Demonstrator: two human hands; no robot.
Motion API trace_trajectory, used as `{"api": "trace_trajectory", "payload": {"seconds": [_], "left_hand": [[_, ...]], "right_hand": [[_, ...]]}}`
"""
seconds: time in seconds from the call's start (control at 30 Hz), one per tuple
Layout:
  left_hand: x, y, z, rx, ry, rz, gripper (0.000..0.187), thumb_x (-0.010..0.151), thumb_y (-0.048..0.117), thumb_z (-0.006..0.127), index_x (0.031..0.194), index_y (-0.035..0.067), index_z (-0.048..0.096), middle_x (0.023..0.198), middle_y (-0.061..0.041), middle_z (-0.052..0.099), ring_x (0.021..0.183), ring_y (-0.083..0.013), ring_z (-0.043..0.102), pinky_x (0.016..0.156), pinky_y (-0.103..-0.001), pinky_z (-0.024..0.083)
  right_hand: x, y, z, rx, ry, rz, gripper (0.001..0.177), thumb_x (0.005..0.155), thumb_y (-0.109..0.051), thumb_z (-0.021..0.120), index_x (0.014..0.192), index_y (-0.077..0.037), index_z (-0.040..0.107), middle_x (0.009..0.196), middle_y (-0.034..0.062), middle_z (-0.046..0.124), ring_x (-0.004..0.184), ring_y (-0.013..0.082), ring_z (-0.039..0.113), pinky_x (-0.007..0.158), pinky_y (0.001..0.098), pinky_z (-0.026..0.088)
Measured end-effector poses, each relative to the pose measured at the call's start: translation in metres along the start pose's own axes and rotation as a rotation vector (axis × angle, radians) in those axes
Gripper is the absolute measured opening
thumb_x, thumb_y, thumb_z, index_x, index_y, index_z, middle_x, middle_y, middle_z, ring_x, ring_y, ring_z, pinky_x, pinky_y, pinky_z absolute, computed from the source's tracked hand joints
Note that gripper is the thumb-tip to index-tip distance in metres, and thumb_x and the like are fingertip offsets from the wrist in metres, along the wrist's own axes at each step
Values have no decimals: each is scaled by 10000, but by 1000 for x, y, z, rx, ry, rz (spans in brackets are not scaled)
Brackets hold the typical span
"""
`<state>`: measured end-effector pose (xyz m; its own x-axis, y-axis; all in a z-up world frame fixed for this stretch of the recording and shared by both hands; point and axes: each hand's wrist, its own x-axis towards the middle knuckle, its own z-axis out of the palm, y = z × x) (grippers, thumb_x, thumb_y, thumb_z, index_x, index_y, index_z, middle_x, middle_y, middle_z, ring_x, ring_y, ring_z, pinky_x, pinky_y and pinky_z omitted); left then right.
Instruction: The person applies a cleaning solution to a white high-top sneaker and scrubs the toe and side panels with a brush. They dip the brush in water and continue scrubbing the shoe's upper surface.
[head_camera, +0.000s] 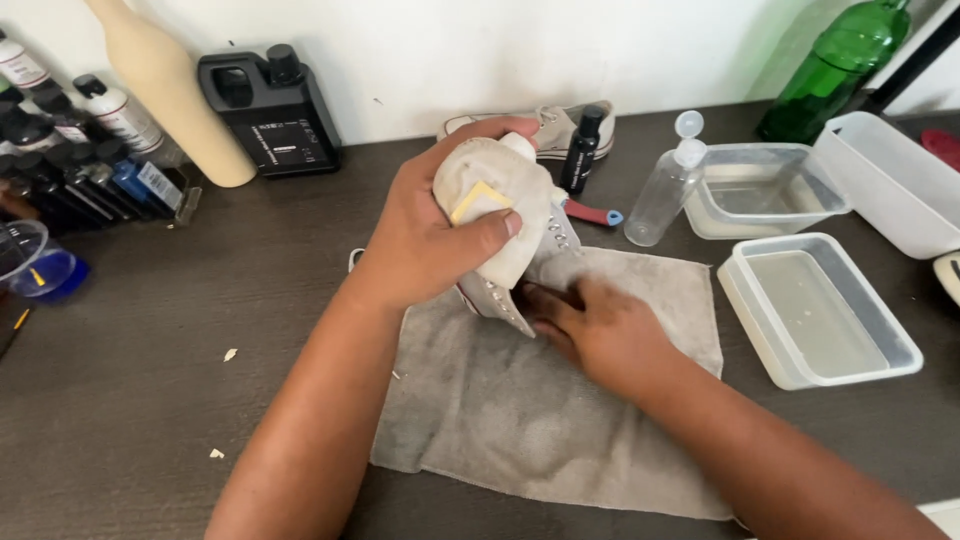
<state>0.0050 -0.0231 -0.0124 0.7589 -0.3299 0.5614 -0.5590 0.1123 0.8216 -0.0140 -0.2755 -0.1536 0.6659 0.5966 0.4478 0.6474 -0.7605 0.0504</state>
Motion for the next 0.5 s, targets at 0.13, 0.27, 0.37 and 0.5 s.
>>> {"api": "trace_trajectory", "payload": {"seconds": [0.13,0.27,0.37,0.5], "left_hand": [[-1,3,2,-25,-31,2,538,875,157,719,1405,174,629,1310,-1,669,1092,-137,639,907,-293,577],[1,5,1,26,-29,1,533,862,166,715,1390,182,643,1287,7,680,1123,-132,639,947,-294,555],[1,-1,-2,9,-19,12,531,873,177,725,1397,162,641,1291,8,668,1105,-126,624,949,-288,545],[0,1,-5,9,-22,55,543,909,291,742,1416,135,624,1351,-9,660,1188,-144,631,998,-297,558]], "right_hand": [[28,-24,-34,496,-246,415,413,1008,-426,554,1324,-249,751,1123,37,839,1025,291,777,843,389,586],[32,-25,-43,943,-334,728,249,1033,-306,568,1105,-121,720,1018,17,703,948,145,679,828,306,598],[12,-19,-29,340,-45,259,354,1004,-295,641,1341,-274,747,1122,-4,703,970,194,656,735,342,526],[11,-15,-23,-290,273,-101,317,1050,-227,621,1318,-353,734,1160,62,579,888,281,487,704,390,520]]}}
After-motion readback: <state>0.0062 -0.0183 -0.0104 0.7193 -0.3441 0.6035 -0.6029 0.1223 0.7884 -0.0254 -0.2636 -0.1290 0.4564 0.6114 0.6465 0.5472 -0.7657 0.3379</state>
